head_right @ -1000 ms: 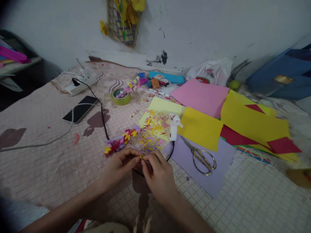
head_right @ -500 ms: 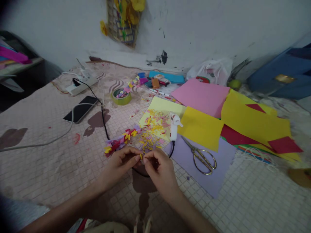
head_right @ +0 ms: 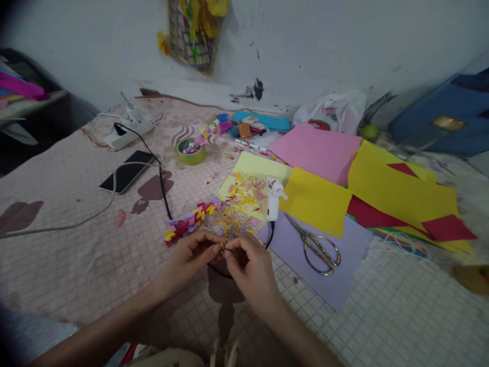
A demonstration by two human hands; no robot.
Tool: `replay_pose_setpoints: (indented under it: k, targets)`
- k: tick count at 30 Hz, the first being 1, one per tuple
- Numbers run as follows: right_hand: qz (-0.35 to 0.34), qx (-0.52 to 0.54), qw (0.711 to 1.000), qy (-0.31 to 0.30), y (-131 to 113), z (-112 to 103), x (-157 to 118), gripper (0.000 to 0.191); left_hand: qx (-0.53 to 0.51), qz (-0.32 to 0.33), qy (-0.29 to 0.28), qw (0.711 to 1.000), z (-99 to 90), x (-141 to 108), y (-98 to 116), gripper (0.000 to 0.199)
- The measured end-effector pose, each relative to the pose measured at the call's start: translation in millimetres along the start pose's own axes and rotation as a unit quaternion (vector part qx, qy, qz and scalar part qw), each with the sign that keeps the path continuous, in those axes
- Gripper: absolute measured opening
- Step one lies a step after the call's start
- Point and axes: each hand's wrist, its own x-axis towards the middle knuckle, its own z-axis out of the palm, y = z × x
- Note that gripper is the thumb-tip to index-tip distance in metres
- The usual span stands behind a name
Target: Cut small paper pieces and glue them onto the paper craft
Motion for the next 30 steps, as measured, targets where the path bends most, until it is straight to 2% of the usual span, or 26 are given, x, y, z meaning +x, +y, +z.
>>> replay_pose_setpoints:
  k: [9, 14, 18, 23, 30]
  targets:
    - [-0.019, -0.015, 1.000, 0.007, -0.3, -0.7, -0.1, 0.010, 0.004, -0.013, -0.002, 1.000, 0.0, -0.8, -0.3, 0.014]
    - [-0.007, -0.004, 1.000, 0.004, 0.9, 0.2, 0.3, 0.010, -0.007, -0.018, -0.006, 1.000, -0.2, -0.5, 0.0, 0.013]
    - [0.050, 0.069, 0.996, -0.005, 4.1, 2.6, 0.5, 0.007, -0.029, -0.018, -0.006, 0.999, 1.4, 0.2, 0.1, 0.012]
    - [0.171, 0.217, 0.961, -0.029, 8.7, 6.8, 0.0, 0.018, -0.066, -0.011, 0.013, 0.998, 5.7, 0.6, -2.0, 0.017]
    - [0.187, 0.241, 0.952, -0.026, 6.5, 9.2, -0.4, 0.023, -0.044, -0.040, 0.007, 0.998, 5.3, 1.0, 0.0, 0.013]
